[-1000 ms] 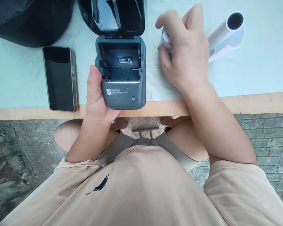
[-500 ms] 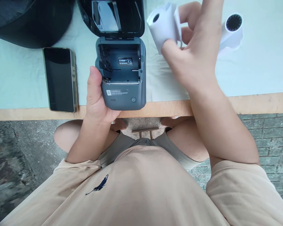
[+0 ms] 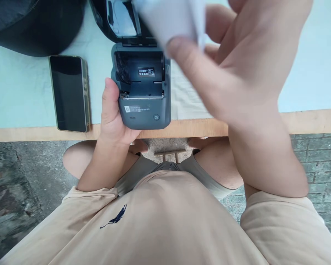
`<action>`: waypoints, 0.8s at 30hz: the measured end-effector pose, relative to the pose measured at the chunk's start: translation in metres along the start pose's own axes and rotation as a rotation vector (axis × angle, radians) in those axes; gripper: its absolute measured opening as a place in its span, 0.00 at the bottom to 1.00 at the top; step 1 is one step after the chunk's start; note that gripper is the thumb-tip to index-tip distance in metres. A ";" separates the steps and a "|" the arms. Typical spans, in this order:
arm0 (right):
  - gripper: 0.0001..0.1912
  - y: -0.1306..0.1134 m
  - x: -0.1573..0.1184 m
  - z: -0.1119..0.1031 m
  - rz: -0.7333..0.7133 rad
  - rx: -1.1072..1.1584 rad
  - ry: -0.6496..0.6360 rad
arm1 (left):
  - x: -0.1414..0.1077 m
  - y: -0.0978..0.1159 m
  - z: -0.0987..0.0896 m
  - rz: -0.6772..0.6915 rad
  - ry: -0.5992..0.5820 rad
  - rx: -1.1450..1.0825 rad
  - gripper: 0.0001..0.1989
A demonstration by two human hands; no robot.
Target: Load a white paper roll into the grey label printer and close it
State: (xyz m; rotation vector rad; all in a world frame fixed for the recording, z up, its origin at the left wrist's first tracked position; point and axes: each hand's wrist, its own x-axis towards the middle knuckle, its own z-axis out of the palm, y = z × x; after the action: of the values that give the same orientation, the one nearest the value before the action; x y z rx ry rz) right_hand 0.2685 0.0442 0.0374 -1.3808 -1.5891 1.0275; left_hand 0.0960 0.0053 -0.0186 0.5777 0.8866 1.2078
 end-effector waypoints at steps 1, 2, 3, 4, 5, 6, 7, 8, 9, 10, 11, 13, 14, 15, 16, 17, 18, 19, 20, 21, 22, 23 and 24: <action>0.13 -0.003 -0.002 0.000 -0.012 -0.037 -0.021 | 0.000 0.000 -0.001 0.004 -0.005 -0.005 0.27; 0.12 -0.006 -0.004 0.000 -0.023 -0.071 -0.042 | 0.000 -0.001 -0.002 0.007 -0.015 -0.020 0.25; 0.12 -0.009 -0.004 0.001 -0.040 -0.111 -0.061 | 0.000 -0.001 -0.003 0.002 -0.038 -0.044 0.23; 0.11 -0.013 -0.005 0.003 -0.064 -0.158 -0.076 | 0.000 -0.001 -0.004 -0.011 -0.063 -0.073 0.21; 0.10 -0.017 -0.005 0.006 -0.093 -0.215 -0.090 | 0.000 -0.001 -0.005 -0.021 -0.090 -0.100 0.19; 0.09 -0.021 -0.005 0.009 -0.128 -0.287 -0.103 | 0.000 -0.001 -0.007 -0.025 -0.109 -0.119 0.18; 0.09 -0.025 -0.006 0.013 -0.166 -0.383 -0.118 | 0.000 0.000 -0.008 -0.024 -0.120 -0.127 0.17; 0.08 -0.028 -0.006 0.017 -0.205 -0.499 -0.135 | 0.000 0.000 -0.009 -0.018 -0.125 -0.122 0.16; 0.09 -0.031 -0.006 0.021 -0.239 -0.626 -0.155 | 0.000 0.000 -0.010 -0.005 -0.127 -0.107 0.16; 0.09 -0.033 -0.007 0.025 -0.264 -0.751 -0.181 | 0.000 0.000 -0.011 0.009 -0.130 -0.087 0.15; 0.10 -0.034 -0.007 0.028 -0.278 -0.860 -0.202 | 0.000 0.001 -0.011 0.017 -0.141 -0.065 0.15; 0.10 -0.034 -0.007 0.031 -0.278 -0.983 -0.232 | -0.001 0.001 -0.011 0.025 -0.172 -0.034 0.13; 0.10 -0.034 -0.006 0.032 -0.269 -0.991 -0.236 | -0.002 0.001 -0.011 0.029 -0.180 -0.035 0.12; 0.10 -0.033 -0.005 0.033 -0.262 -0.975 -0.234 | -0.002 0.001 -0.011 0.026 -0.179 -0.049 0.11; 0.11 -0.032 -0.004 0.033 -0.256 -0.947 -0.228 | -0.002 0.001 -0.011 0.018 -0.171 -0.072 0.11; 0.12 -0.032 -0.004 0.033 -0.249 -0.916 -0.222 | -0.002 0.000 -0.011 0.012 -0.156 -0.092 0.11; 0.13 -0.032 -0.003 0.034 -0.240 -0.895 -0.217 | -0.001 0.000 -0.011 0.005 -0.140 -0.105 0.13; 0.13 -0.031 -0.002 0.034 -0.232 -0.889 -0.210 | -0.001 -0.001 -0.011 -0.003 -0.125 -0.110 0.15; 0.13 -0.031 -0.001 0.034 -0.227 -0.896 -0.207 | -0.001 -0.001 -0.011 -0.009 -0.114 -0.103 0.16; 0.13 -0.031 0.000 0.035 -0.226 -0.914 -0.211 | 0.000 -0.001 -0.011 -0.012 -0.106 -0.084 0.17; 0.13 -0.030 0.001 0.035 -0.235 -0.936 -0.221 | -0.001 -0.001 -0.011 -0.012 -0.094 -0.060 0.17; 0.12 -0.029 0.001 0.035 -0.253 -0.958 -0.236 | -0.001 0.000 -0.010 -0.015 -0.079 -0.033 0.18; 0.12 -0.028 0.002 0.035 -0.271 -0.979 -0.254 | -0.001 0.001 -0.010 -0.017 -0.063 -0.005 0.18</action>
State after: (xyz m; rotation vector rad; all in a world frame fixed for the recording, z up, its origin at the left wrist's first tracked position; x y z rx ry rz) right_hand 0.2255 0.0409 0.0506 -1.5812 -2.5664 0.2218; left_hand 0.0872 0.0037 -0.0230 0.5999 0.8331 1.1701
